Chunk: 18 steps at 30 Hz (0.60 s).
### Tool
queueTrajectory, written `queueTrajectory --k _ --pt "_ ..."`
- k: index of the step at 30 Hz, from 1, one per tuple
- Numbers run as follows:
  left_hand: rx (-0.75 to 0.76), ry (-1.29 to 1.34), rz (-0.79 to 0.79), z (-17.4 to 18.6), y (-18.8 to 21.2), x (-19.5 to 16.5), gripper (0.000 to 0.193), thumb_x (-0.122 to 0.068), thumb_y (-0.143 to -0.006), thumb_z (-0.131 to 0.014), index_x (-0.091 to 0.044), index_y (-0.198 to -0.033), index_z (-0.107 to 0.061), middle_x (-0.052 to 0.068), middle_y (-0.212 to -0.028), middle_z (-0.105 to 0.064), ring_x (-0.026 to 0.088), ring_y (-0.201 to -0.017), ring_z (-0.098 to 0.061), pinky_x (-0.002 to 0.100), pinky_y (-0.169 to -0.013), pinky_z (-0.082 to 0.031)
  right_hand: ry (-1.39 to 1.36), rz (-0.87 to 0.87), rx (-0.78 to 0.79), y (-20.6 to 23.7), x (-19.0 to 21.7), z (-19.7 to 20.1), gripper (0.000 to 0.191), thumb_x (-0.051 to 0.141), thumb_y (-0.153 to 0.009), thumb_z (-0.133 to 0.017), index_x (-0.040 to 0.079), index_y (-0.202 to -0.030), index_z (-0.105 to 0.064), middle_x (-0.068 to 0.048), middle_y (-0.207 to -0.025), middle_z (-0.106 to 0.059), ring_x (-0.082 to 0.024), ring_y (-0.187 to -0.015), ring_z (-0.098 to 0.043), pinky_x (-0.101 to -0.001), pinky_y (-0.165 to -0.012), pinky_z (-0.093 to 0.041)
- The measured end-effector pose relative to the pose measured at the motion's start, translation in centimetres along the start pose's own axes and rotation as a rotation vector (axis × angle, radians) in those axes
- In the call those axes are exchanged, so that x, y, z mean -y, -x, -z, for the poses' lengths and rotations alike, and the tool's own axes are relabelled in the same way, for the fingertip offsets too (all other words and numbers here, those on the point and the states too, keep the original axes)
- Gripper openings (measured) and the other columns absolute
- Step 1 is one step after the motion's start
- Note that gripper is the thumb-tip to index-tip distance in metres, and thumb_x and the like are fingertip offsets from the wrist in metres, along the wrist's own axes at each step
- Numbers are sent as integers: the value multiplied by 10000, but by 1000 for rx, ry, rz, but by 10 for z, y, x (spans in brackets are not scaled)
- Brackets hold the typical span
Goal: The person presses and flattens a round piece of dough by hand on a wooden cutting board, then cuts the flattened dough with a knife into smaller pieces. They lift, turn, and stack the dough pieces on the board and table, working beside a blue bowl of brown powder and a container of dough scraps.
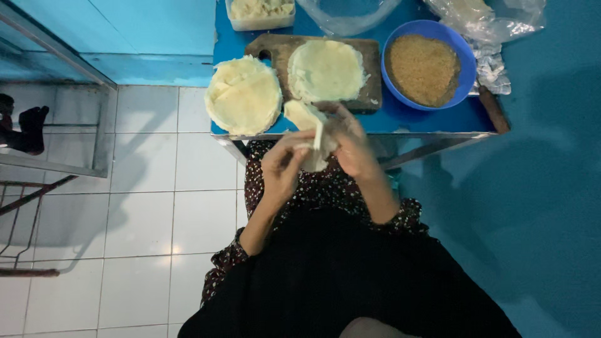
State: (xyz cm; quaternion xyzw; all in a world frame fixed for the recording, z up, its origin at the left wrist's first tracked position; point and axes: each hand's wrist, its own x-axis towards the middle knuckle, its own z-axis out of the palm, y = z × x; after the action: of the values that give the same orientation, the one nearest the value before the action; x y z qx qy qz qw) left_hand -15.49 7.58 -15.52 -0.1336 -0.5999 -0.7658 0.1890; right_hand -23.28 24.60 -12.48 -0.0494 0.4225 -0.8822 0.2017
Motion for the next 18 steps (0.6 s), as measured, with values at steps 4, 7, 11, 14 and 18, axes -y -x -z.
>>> queueTrajectory --k 4,7,11,14,18 --pt "-63 488 6 -4 -5 -11 401 -178 -962 -762 -37 -1306 -612 93 -1248 -698 170 -1150 -696 334 -995 -581 168 117 -11 1 -10 8 263 33 -938 -732 4 -1189 -659 -62 -1104 -723 -154 -1001 -688 -298 -902 -581" --pt "-116 250 353 -4 -7 -7 517 -40 -843 -765 0 -1327 -590 120 -1214 -697 171 -1077 -694 341 -984 -562 658 118 37 14 -18 19 111 24 -972 -746 -11 -1075 -724 -48 -941 -705 -132 -824 -651 -288 -728 -546" --pt "-218 363 487 0 -2 -3 407 14 -890 -767 33 -1276 -640 134 -1173 -735 189 -1007 -710 360 -897 -593 454 136 103 18 -10 34 135 -9 -973 -748 8 -1102 -711 -55 -999 -719 -152 -877 -674 -311 -806 -560" --pt "-374 541 456 9 0 -9 338 21 -942 -735 45 -1267 -646 134 -1191 -743 199 -1034 -719 378 -928 -605 -76 -18 15 11 3 43 250 102 -978 -720 39 -1217 -679 -88 -1135 -745 -204 -1016 -714 -382 -928 -586" --pt "-487 661 335 18 0 -23 317 2 -953 -700 -7 -1260 -621 109 -1193 -730 211 -1067 -728 434 -948 -630 -417 -91 -133 11 13 57 433 302 -977 -664 91 -1355 -637 -82 -1313 -719 -234 -1210 -686 -427 -1051 -548"
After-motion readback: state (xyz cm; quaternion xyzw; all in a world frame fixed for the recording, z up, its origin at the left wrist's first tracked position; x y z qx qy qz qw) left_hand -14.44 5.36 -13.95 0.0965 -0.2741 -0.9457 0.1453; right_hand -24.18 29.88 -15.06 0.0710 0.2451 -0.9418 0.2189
